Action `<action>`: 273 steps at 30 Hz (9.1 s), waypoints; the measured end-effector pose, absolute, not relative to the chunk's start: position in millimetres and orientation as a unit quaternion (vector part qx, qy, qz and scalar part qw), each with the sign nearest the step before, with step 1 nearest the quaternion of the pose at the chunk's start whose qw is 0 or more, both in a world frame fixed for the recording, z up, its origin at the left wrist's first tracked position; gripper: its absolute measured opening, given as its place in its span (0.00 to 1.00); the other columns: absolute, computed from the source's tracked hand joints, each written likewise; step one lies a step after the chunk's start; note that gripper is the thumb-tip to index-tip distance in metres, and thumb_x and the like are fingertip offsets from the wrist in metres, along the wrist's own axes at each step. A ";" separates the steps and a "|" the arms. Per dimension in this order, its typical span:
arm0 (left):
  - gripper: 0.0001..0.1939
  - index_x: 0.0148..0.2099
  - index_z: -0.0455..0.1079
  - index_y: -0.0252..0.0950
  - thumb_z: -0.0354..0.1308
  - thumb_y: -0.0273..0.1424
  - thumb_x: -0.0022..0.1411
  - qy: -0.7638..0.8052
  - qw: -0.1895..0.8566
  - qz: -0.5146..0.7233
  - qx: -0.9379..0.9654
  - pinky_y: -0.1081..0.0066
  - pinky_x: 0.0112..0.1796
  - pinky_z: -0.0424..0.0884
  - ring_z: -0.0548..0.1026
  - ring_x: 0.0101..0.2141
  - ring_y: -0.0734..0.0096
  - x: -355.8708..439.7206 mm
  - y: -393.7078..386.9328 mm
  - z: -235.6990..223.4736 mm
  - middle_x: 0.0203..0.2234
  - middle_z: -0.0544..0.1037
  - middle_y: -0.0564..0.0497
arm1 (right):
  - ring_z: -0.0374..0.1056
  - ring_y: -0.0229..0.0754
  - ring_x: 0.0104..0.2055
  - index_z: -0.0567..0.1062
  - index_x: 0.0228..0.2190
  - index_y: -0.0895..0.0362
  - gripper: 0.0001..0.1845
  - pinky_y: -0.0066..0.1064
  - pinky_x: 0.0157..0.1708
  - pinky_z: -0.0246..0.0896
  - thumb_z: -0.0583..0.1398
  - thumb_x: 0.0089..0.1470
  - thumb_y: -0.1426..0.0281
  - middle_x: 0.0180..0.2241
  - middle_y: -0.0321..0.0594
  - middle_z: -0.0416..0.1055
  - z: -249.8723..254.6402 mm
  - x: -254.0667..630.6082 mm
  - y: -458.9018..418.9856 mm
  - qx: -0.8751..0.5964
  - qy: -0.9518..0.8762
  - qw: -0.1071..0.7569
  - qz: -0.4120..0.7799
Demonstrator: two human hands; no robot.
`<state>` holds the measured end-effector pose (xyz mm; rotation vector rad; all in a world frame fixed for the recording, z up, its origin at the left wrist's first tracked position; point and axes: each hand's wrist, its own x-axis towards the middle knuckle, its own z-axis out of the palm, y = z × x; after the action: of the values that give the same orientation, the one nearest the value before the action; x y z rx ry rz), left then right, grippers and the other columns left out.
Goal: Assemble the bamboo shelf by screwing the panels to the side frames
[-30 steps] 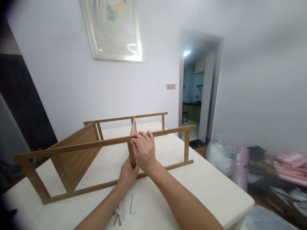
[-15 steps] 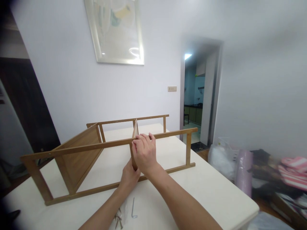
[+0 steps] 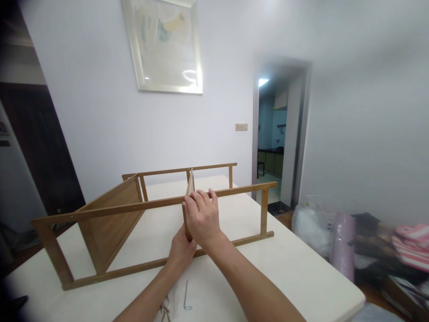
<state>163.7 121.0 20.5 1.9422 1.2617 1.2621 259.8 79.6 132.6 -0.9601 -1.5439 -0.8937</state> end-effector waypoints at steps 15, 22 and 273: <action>0.12 0.45 0.67 0.37 0.54 0.28 0.58 0.449 0.254 0.469 0.717 0.70 0.34 0.67 0.75 0.33 0.66 163.1 122.2 17.4 0.32 0.78 0.49 | 0.72 0.42 0.44 0.74 0.32 0.54 0.04 0.44 0.55 0.55 0.61 0.58 0.74 0.37 0.37 0.78 129.6 262.3 88.1 -0.374 -0.634 0.597 -0.320; 0.13 0.46 0.67 0.37 0.55 0.27 0.57 0.456 0.256 0.464 0.715 0.70 0.34 0.68 0.75 0.34 0.65 163.5 121.6 19.8 0.33 0.78 0.49 | 0.72 0.42 0.44 0.74 0.33 0.53 0.05 0.44 0.55 0.55 0.61 0.56 0.75 0.38 0.38 0.77 130.1 263.0 86.1 -0.370 -0.637 0.592 -0.325; 0.15 0.48 0.67 0.38 0.55 0.27 0.57 0.430 0.283 0.477 0.712 0.70 0.38 0.68 0.75 0.36 0.66 161.0 119.4 21.5 0.36 0.79 0.49 | 0.57 0.43 0.35 0.65 0.32 0.57 0.10 0.40 0.43 0.50 0.50 0.64 0.67 0.33 0.41 0.66 138.7 260.4 90.4 -0.471 -0.659 0.414 -0.415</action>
<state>161.0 119.4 21.5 1.9068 1.1505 1.2769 260.4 90.4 138.7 -1.1834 -1.6572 -1.0427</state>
